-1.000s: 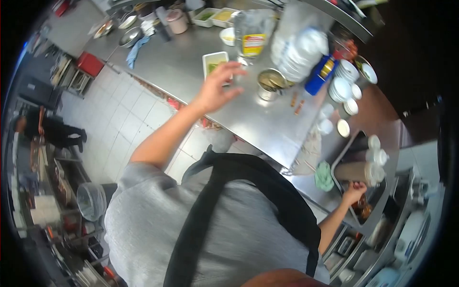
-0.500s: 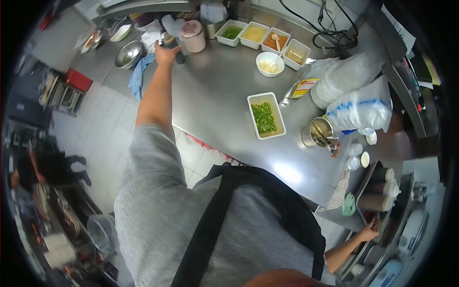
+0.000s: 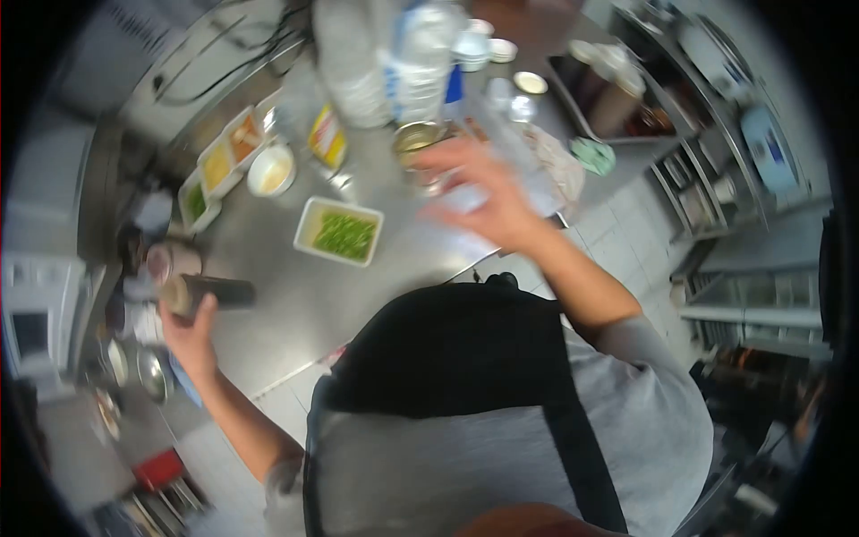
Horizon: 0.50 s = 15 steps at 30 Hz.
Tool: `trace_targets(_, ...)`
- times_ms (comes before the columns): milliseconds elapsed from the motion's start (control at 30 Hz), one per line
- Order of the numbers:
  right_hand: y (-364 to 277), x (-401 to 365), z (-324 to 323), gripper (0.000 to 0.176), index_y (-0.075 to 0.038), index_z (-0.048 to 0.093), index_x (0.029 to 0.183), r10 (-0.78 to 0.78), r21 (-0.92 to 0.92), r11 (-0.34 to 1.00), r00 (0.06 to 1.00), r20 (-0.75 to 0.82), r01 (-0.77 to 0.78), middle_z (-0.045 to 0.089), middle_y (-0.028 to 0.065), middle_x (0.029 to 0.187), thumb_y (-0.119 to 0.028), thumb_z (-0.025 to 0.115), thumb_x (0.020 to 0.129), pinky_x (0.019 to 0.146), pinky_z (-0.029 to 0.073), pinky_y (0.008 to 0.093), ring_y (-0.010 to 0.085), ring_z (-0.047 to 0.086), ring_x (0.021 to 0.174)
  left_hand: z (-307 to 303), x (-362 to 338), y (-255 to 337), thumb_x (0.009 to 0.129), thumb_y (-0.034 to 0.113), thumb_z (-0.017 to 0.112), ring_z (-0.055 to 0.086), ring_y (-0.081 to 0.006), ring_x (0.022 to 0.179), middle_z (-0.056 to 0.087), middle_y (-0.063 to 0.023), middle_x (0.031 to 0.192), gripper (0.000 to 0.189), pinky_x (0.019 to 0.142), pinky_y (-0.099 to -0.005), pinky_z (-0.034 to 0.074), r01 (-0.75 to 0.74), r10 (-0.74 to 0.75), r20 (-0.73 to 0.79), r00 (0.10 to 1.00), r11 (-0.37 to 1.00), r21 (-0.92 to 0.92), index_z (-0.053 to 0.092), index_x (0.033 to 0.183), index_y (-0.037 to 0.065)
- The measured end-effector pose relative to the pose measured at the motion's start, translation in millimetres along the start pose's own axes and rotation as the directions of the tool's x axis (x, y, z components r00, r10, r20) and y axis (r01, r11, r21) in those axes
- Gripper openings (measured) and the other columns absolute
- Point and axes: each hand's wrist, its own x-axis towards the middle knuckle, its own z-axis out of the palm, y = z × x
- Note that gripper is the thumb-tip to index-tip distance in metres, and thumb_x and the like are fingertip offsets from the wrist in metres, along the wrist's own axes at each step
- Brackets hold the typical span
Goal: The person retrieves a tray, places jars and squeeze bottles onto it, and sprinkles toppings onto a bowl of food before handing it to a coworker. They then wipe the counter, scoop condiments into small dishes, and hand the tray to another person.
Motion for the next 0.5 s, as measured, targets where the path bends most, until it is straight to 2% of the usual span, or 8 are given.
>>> trace_targets(33,-10,3,16,0.059,-0.011,0.051,0.126,0.006,-0.019,1.0,0.993,0.118,-0.004,0.053,0.0109,0.118,-0.015,0.075,0.072,0.078,0.05,0.031,0.0229,0.057,0.098,24,-3,22,0.07,0.005,0.075,0.053,-0.0181,0.101,0.057,-0.0096,0.112,0.056,0.092,-0.0302,0.04,0.015,0.0,0.123,0.992,0.993,-0.114,0.049,0.119,-0.002)
trace_targets(67,-16,6,26,0.066,-0.011,0.047,0.129,-0.069,-0.038,0.996,0.984,0.165,0.076,0.052,0.0119,0.12,-0.02,0.076,0.071,0.082,0.049,0.0332,0.0258,0.056,0.1,47,-10,42,0.069,0.004,0.075,0.053,-0.0179,0.103,0.057,-0.0097,0.112,0.058,0.093,-0.03,0.04,0.047,0.006,0.238,0.971,0.975,-0.216,0.048,0.12,-0.001)
trace_targets(100,-19,6,29,0.074,-0.011,0.043,0.133,-0.142,-0.048,0.987,0.965,0.219,0.156,0.052,0.013,0.121,-0.024,0.078,0.069,0.085,0.047,0.0354,0.0288,0.055,0.102,73,-16,60,0.067,0.004,0.076,0.053,-0.0178,0.103,0.056,-0.0099,0.112,0.059,0.092,-0.0301,0.04,0.042,0.034,0.305,0.952,0.971,-0.237,0.048,0.119,0.0)
trace_targets(200,-28,-2,7,0.083,-0.011,0.037,0.136,-0.059,-0.045,0.997,0.974,0.219,0.07,0.051,0.0145,0.122,-0.031,0.078,0.067,0.09,0.043,0.0382,0.0314,0.053,0.105,154,-29,101,0.064,0.004,0.078,0.053,-0.0177,0.102,0.054,-0.0074,0.109,0.059,0.091,-0.0314,0.042,0.049,0.077,0.441,0.894,0.963,-0.267,0.05,0.116,0.001)
trace_targets(233,-22,-9,-3,0.083,-0.009,0.037,0.136,-0.101,-0.104,0.988,0.983,0.156,0.118,0.054,0.0137,0.119,-0.028,0.078,0.066,0.086,0.045,0.0369,0.0291,0.055,0.104,181,-32,111,0.064,0.005,0.078,0.053,-0.0177,0.101,0.053,-0.0065,0.107,0.057,0.089,-0.0319,0.044,0.019,0.123,0.488,0.864,0.961,-0.276,0.051,0.114,0.002)
trace_targets(333,-18,-36,-62,0.078,-0.008,0.04,0.132,0.185,-0.102,0.979,0.981,0.061,-0.178,0.058,0.0133,0.114,-0.023,0.077,0.066,0.083,0.047,0.0348,0.0294,0.058,0.099,266,-43,141,0.063,0.011,0.081,0.054,-0.0181,0.098,0.048,-0.0057,0.105,0.057,0.081,-0.0325,0.048,-0.073,0.257,0.563,0.786,0.942,-0.328,0.051,0.111,0.001)
trace_targets(400,-1,-61,-102,0.073,-0.008,0.045,0.124,0.169,-0.134,0.974,0.981,-0.1,-0.182,0.062,0.0158,0.103,-0.024,0.079,0.061,0.076,0.049,0.0372,0.0335,0.061,0.089,323,-48,149,0.062,0.016,0.083,0.054,-0.0207,0.1,0.047,-0.0078,0.107,0.064,0.078,-0.0325,0.05,-0.172,0.353,0.585,0.73,0.924,-0.343,0.05,0.115,0.003)
trace_targets(500,18,-97,-172,0.069,-0.007,0.047,0.122,0.194,-0.208,0.947,0.953,-0.234,-0.244,0.061,0.0157,0.106,-0.019,0.078,0.062,0.075,0.049,0.0354,0.0301,0.062,0.088,401,-71,184,0.062,0.019,0.084,0.052,-0.0234,0.107,0.046,-0.0105,0.115,0.074,0.082,-0.0334,0.049,-0.054,0.341,0.643,0.686,0.905,-0.422,0.045,0.123,0.006)
